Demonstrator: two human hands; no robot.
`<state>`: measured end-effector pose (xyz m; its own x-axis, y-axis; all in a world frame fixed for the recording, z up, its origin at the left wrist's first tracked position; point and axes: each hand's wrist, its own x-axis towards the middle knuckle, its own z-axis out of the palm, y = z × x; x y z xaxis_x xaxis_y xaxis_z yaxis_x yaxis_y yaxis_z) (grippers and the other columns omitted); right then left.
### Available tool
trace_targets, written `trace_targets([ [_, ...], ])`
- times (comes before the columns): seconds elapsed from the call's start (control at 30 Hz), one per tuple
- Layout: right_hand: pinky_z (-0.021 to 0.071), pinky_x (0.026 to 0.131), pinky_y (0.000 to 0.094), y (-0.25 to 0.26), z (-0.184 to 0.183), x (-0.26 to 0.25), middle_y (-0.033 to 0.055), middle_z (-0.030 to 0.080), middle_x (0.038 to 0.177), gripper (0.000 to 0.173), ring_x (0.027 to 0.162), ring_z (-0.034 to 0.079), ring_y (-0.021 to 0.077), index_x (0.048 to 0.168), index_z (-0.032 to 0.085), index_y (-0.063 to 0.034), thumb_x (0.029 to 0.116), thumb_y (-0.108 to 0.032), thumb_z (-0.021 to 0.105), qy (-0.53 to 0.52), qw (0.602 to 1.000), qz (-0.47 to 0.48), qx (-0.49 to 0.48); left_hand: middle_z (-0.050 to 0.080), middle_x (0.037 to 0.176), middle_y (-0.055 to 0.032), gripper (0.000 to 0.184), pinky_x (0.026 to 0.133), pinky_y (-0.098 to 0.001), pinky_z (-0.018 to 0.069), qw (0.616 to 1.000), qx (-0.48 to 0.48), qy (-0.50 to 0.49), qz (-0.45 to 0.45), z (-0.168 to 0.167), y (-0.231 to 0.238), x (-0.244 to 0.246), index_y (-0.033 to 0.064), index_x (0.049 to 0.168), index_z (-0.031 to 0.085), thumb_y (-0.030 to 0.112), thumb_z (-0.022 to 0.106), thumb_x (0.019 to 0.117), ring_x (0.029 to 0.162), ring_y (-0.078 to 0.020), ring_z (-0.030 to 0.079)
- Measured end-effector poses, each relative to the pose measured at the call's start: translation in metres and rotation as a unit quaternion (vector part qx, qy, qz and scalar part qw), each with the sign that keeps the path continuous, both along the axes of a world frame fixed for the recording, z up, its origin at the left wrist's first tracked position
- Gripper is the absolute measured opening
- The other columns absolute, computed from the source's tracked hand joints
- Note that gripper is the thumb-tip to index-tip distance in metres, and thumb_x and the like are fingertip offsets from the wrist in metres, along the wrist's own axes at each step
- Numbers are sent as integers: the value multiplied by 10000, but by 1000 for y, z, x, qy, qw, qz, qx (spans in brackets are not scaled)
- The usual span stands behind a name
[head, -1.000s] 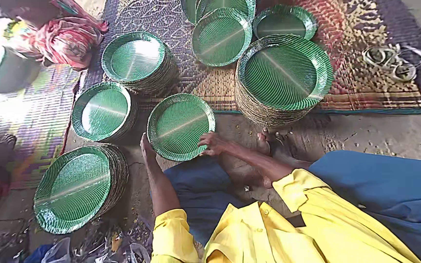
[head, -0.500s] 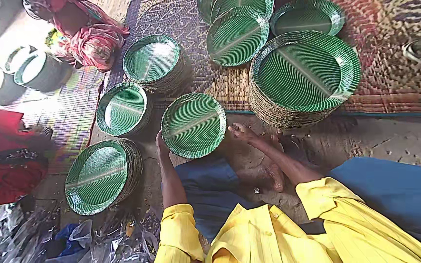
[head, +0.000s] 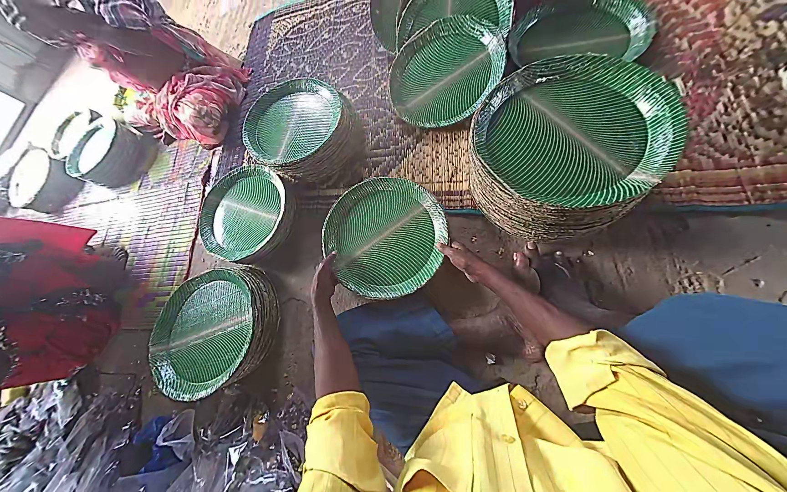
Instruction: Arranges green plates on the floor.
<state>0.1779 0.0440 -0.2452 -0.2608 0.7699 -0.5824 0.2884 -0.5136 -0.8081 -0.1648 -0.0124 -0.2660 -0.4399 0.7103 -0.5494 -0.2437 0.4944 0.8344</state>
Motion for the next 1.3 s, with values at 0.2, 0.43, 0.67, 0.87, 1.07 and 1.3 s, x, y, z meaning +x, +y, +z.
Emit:
trace_targets([
  [0.2,311,1196,504,7,-7,27,271,425,1554,562,1461,396,341,1480,447,63,1099,-347,496,-11,998,-65,-2,660,1185,-191,392,862,-434,565,996,-23,-30,-77,4,2,30,-12,1362,527,262,452,1092,1008,-246,660],
  [0.43,284,1203,470,9,0,36,213,433,1569,558,1468,381,272,1457,495,38,1082,-375,519,-10,997,-66,29,667,1025,-139,263,785,-419,573,994,24,-105,-15,8,4,45,0,1234,555,152,435,1055,897,-216,661],
  [0.67,424,1096,446,17,13,45,177,515,1489,519,1325,521,235,1461,501,-2,1104,-377,462,16,996,-81,37,643,969,-136,229,762,-395,563,992,59,-99,59,30,-6,48,-20,1186,559,117,427,1058,837,-201,637],
  [0.87,569,690,326,29,19,51,114,698,1076,470,811,701,185,1406,493,-48,1135,-398,333,86,991,-99,-34,626,974,-170,244,738,-420,570,973,112,-77,185,52,-24,31,-36,1199,546,126,434,1056,822,-234,635],
  [1.07,560,688,312,34,13,64,76,690,1063,421,806,689,160,1352,534,-59,1138,-362,334,70,990,-116,-34,622,952,-149,229,729,-424,567,937,194,-32,287,79,-36,-10,-6,1159,561,166,460,1045,804,-228,633],
  [1.3,558,685,307,35,13,68,64,682,1021,412,772,674,150,1308,567,-43,1139,-345,342,56,989,-131,-30,613,1064,-103,290,819,-454,564,899,298,10,321,130,-22,-75,62,1228,516,231,461,998,942,-200,631],
])
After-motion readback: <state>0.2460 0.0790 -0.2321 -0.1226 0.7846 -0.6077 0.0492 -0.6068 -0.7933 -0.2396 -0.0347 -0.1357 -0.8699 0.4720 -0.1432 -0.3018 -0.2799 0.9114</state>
